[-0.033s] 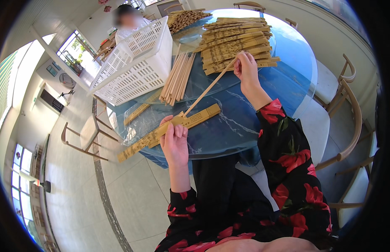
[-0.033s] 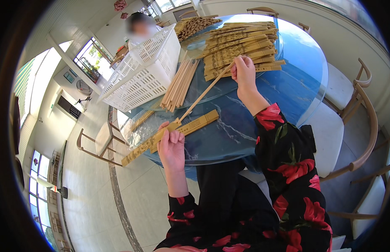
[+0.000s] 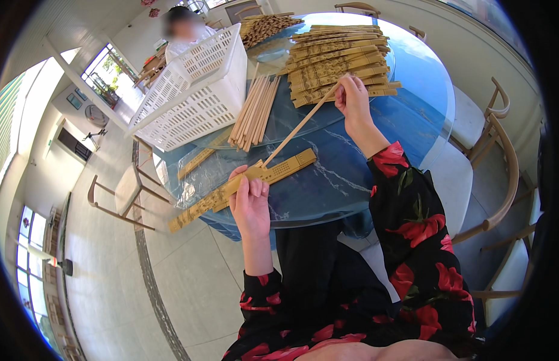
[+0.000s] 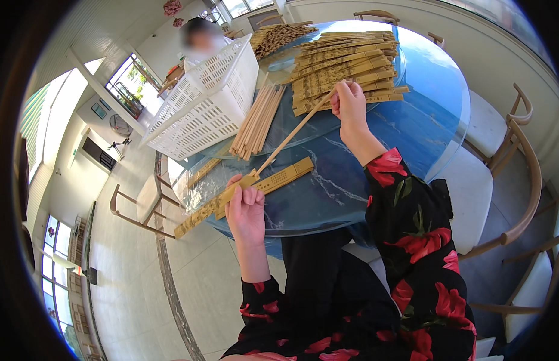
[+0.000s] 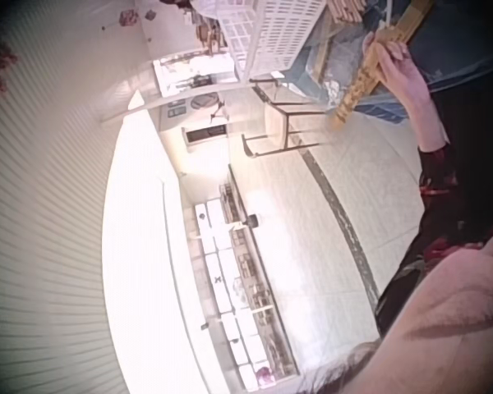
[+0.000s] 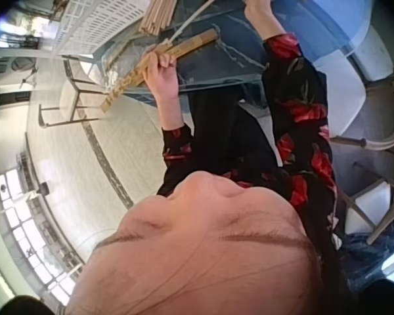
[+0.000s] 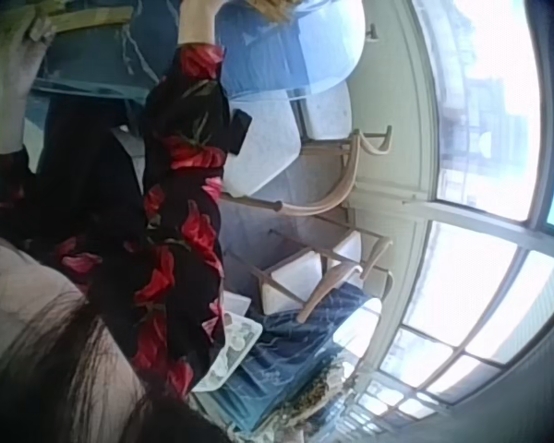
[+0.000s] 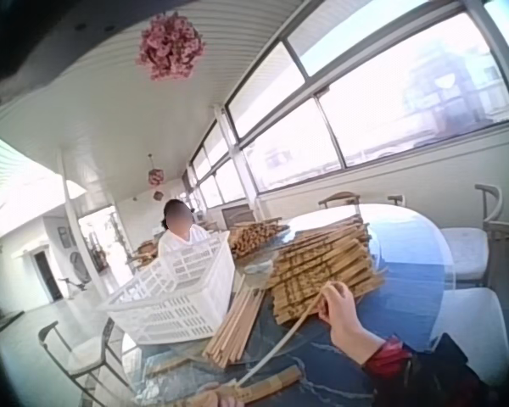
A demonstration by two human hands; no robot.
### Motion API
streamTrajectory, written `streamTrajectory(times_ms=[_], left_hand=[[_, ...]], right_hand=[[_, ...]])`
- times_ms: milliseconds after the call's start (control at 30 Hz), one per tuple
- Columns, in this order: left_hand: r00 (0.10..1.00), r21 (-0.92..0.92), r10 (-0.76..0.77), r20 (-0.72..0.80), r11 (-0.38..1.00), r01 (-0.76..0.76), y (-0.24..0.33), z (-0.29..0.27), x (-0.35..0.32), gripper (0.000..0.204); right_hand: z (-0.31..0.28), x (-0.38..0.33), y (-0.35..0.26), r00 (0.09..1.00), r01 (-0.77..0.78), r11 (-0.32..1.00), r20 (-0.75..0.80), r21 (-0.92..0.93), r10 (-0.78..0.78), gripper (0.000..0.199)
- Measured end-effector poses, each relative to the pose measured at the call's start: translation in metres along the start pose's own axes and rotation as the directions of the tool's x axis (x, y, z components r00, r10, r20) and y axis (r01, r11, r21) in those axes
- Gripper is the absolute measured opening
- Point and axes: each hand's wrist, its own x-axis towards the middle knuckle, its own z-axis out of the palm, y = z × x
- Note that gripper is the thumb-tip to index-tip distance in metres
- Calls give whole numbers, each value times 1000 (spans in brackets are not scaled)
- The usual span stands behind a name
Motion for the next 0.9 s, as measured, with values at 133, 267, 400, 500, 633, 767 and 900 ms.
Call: streamTrajectory(times_ms=[133, 267, 400, 500, 633, 767, 900], left_hand=[[1000, -24, 7, -4, 1000, -7, 0, 2, 0, 22], [1000, -28, 10, 2, 1000, -10, -1, 1, 1, 22], [1000, -18, 6, 5, 1000, -6, -1, 0, 1, 21], [1000, -11, 13, 5, 1000, -12, -1, -2, 1, 21], [1000, -5, 21, 11, 1000, -21, -2, 0, 1, 21], [999, 18, 32, 10, 999, -32, -3, 3, 2, 21], [999, 43, 39, -7, 998, -39, -1, 4, 0, 20]], right_hand=[[-3, 0, -1, 1000, -21, 999, -6, -25, 21, 13], [-5, 1, -1, 1000, -2, 999, -5, -48, 1, 12], [-6, 2, 1, 998, -40, 994, 38, -102, 44, 11], [-6, 0, 7, 983, -143, 987, 105, -78, 151, 11], [-7, -1, 5, 952, -236, 951, 149, -201, 268, 13], [-6, -11, 0, 927, -232, 927, 222, -295, 302, 13], [-1, -23, 7, 861, -238, 869, 320, -434, 396, 15]])
